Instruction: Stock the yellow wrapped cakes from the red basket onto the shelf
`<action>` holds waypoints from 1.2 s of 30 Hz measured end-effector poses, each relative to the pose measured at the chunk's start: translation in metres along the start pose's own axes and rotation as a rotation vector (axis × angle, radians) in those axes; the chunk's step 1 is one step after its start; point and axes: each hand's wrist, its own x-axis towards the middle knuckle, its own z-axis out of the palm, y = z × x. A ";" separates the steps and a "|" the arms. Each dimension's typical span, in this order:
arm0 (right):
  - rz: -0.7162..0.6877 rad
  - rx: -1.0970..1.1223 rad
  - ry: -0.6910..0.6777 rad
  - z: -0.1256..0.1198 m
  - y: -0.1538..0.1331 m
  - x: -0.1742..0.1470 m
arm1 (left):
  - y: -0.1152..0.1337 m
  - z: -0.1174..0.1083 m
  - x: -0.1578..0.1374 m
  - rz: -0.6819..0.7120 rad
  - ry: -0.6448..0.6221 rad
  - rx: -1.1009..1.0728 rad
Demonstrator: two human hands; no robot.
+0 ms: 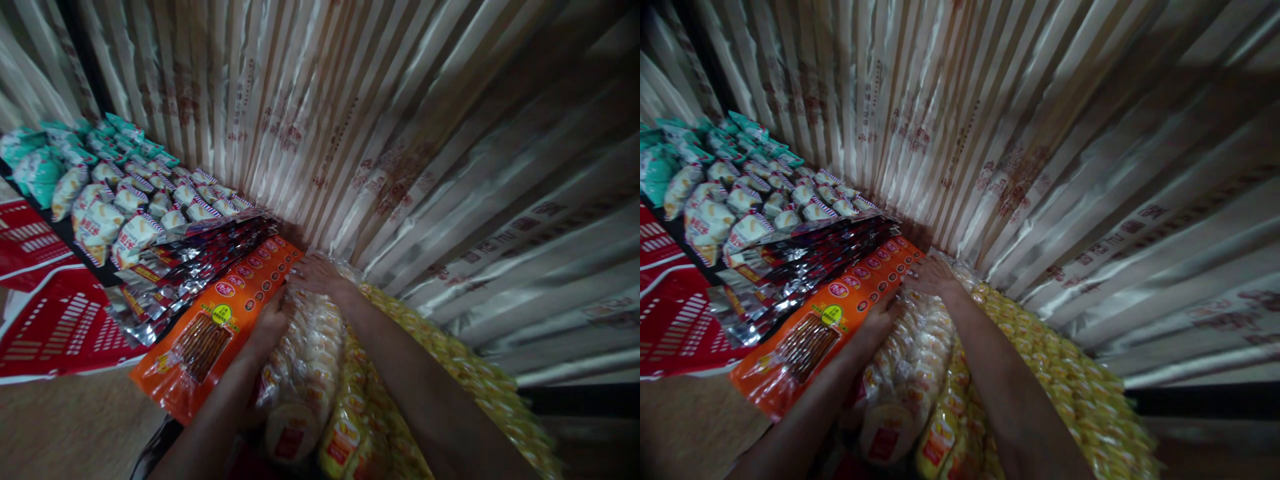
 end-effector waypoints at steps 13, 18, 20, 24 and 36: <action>-0.020 0.026 -0.008 0.012 0.009 0.004 | 0.006 0.000 -0.005 0.075 -0.048 0.015; -0.013 0.045 -0.001 0.013 0.009 0.004 | 0.005 -0.001 -0.007 0.134 -0.059 -0.014; -0.017 0.064 0.008 0.012 0.007 0.003 | 0.006 -0.001 -0.007 0.120 -0.061 -0.016; -0.009 0.127 0.141 0.003 0.000 -0.003 | 0.009 -0.001 -0.005 0.026 -0.046 0.014; 0.236 0.576 0.706 -0.034 -0.103 -0.127 | 0.011 -0.017 -0.017 0.037 -0.142 0.010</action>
